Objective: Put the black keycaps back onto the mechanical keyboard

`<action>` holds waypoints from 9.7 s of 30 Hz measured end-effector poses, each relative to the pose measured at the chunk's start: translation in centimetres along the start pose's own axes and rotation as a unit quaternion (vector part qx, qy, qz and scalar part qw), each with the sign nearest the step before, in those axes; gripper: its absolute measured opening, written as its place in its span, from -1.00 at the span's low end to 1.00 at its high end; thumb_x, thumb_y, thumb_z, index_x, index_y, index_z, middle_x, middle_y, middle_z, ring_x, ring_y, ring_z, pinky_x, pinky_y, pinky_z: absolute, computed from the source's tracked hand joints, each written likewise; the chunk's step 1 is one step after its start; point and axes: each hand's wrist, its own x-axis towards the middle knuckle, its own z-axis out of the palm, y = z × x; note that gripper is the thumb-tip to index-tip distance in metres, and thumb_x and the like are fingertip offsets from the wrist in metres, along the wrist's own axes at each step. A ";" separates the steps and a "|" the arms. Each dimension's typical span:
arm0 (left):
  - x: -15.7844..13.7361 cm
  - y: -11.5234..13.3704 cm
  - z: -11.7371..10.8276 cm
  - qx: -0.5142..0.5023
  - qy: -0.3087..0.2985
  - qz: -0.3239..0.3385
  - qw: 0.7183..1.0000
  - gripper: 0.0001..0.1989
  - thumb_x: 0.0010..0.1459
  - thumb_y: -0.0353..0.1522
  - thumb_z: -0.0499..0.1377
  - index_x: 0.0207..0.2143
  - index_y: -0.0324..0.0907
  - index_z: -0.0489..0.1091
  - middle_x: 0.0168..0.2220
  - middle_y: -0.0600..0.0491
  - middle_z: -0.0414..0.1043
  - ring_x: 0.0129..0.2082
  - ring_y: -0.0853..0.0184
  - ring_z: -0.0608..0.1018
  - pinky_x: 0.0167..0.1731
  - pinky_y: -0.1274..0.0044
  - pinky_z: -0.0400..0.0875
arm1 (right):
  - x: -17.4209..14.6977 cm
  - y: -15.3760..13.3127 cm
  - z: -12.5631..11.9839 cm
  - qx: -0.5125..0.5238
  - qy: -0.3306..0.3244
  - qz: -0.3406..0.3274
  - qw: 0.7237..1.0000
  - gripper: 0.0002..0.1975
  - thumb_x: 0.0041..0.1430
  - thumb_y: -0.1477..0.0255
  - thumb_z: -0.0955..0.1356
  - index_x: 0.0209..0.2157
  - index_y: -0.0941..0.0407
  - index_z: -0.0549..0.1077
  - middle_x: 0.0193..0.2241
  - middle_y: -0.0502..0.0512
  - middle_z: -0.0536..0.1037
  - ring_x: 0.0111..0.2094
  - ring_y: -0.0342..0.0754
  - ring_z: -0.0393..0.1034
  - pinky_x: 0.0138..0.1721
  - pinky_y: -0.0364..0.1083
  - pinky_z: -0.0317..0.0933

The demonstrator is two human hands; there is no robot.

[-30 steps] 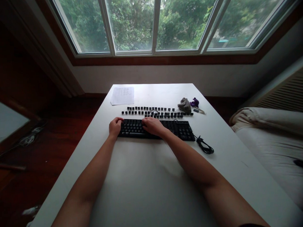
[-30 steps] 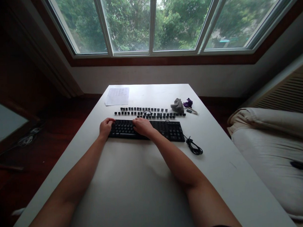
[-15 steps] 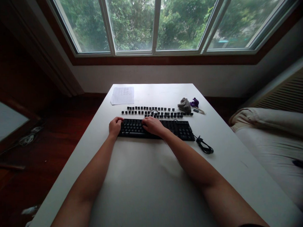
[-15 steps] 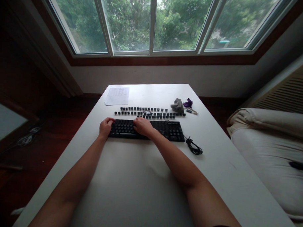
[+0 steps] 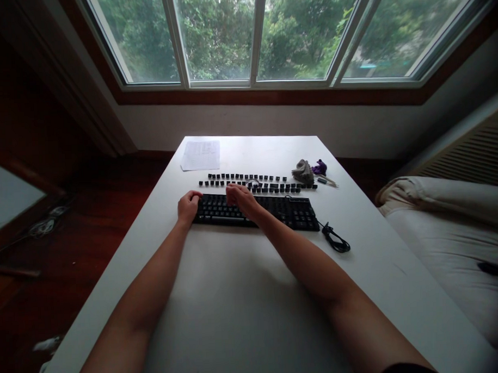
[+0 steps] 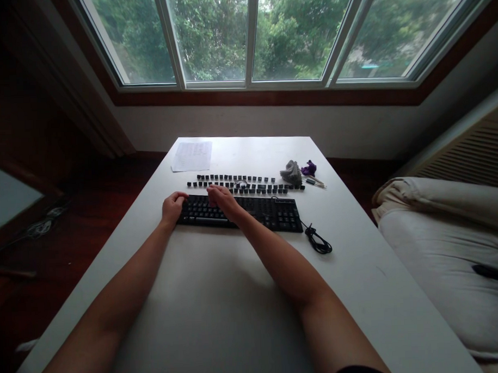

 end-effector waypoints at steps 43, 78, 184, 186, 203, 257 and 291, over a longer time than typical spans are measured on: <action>0.3 0.3 -0.7 0.002 -0.006 -0.007 1.000 -0.76 0.13 -0.34 0.09 -0.30 -0.08 0.57 -0.35 0.09 0.60 -0.26 0.23 0.58 -0.18 0.47 0.38 | 3.3 0.7 -5.9 -0.599 -0.047 -0.029 0.798 -0.85 0.28 0.39 0.39 -0.16 0.10 0.60 -0.18 0.15 0.61 -0.11 0.03 0.41 -0.07 -0.06 0.17; 0.0 0.3 -0.4 0.012 -0.007 -0.005 1.000 -0.75 0.14 -0.33 0.09 -0.28 -0.09 0.58 -0.34 0.09 0.60 -0.26 0.24 0.57 -0.20 0.48 0.37 | -1.2 -0.3 -5.9 -0.482 -0.066 0.005 0.874 -0.81 0.30 0.25 0.37 -0.32 0.08 0.43 -0.44 0.01 0.49 -0.43 -0.11 0.28 -0.40 -0.13 -0.03; -0.5 1.0 0.2 0.021 -0.003 -0.002 1.000 -0.75 0.13 -0.33 0.09 -0.28 -0.08 0.58 -0.33 0.07 0.60 -0.26 0.23 0.57 -0.19 0.47 0.37 | -3.2 0.5 -4.7 -0.006 -0.078 0.071 0.994 -0.79 0.14 0.33 0.27 -0.55 0.06 0.29 -0.59 -0.03 0.35 -0.41 -0.07 0.27 -0.17 -0.06 0.24; -0.5 1.0 0.1 0.019 -0.003 -0.002 1.000 -0.75 0.13 -0.33 0.09 -0.28 -0.08 0.58 -0.33 0.08 0.60 -0.26 0.23 0.57 -0.18 0.47 0.37 | -3.2 0.6 -4.4 0.018 -0.068 0.080 0.994 -0.81 0.12 0.34 0.27 -0.55 0.06 0.28 -0.60 -0.04 0.34 -0.45 -0.09 0.24 -0.19 -0.07 0.25; -0.2 0.9 -0.2 0.018 -0.014 -0.005 1.000 -0.75 0.14 -0.34 0.09 -0.27 -0.10 0.58 -0.32 0.08 0.61 -0.24 0.23 0.58 -0.17 0.48 0.38 | 1.2 2.8 -12.1 -0.606 0.056 -0.015 0.793 -0.90 0.21 0.40 0.38 -0.23 0.08 0.52 -0.21 0.16 0.53 -0.14 0.07 0.33 -0.14 -0.04 0.14; -0.5 1.1 0.2 0.033 -0.008 -0.002 0.999 -0.74 0.14 -0.34 0.08 -0.28 -0.09 0.57 -0.33 0.08 0.60 -0.25 0.23 0.58 -0.15 0.47 0.39 | -4.9 1.3 -10.0 -0.495 -0.065 -0.034 0.866 -0.90 0.19 0.46 0.42 -0.23 0.08 0.49 -0.27 0.09 0.51 -0.16 0.01 0.33 -0.12 -0.06 0.18; -0.4 1.1 0.3 0.027 -0.010 -0.003 1.000 -0.75 0.14 -0.34 0.09 -0.27 -0.09 0.58 -0.32 0.08 0.61 -0.25 0.23 0.58 -0.18 0.48 0.39 | -1.5 1.4 -12.9 -0.579 0.082 -0.028 0.811 -0.92 0.22 0.42 0.36 -0.24 0.10 0.48 -0.26 0.19 0.55 -0.16 0.10 0.34 -0.16 -0.02 0.16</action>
